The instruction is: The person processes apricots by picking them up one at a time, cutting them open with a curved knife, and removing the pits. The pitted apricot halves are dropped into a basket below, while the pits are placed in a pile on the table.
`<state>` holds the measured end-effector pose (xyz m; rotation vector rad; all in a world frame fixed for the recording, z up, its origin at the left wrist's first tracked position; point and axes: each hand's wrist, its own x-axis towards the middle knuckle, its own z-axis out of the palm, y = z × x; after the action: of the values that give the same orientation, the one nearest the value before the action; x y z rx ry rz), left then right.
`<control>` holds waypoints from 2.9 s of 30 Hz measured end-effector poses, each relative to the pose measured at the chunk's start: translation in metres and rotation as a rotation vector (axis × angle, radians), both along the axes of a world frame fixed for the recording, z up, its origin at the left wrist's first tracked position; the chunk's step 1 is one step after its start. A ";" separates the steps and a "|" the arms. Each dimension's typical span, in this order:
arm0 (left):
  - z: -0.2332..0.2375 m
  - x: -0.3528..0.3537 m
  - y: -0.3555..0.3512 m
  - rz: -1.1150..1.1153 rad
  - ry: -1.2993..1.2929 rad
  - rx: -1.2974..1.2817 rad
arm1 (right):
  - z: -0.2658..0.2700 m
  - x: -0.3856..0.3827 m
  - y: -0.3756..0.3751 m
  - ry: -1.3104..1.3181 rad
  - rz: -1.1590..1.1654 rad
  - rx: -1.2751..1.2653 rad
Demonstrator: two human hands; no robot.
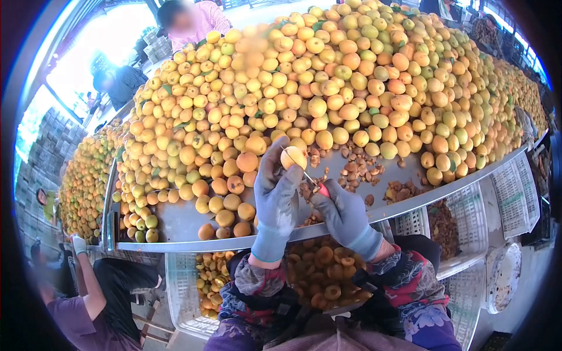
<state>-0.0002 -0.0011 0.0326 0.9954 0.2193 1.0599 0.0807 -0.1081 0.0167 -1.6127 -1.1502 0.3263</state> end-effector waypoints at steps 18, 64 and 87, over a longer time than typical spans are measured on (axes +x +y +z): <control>0.001 -0.006 0.015 -0.099 -0.045 -0.269 | -0.004 0.004 0.000 -0.244 -0.020 -0.054; -0.001 0.001 -0.016 -0.224 0.245 0.203 | 0.019 0.038 -0.012 0.214 0.164 0.239; -0.009 -0.005 -0.009 -0.395 0.104 -0.590 | 0.035 0.058 -0.043 0.441 0.676 -0.568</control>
<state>-0.0055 -0.0104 0.0234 0.5249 0.3769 0.5301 0.1385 -0.1514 0.0517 -1.4462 -1.2830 1.4805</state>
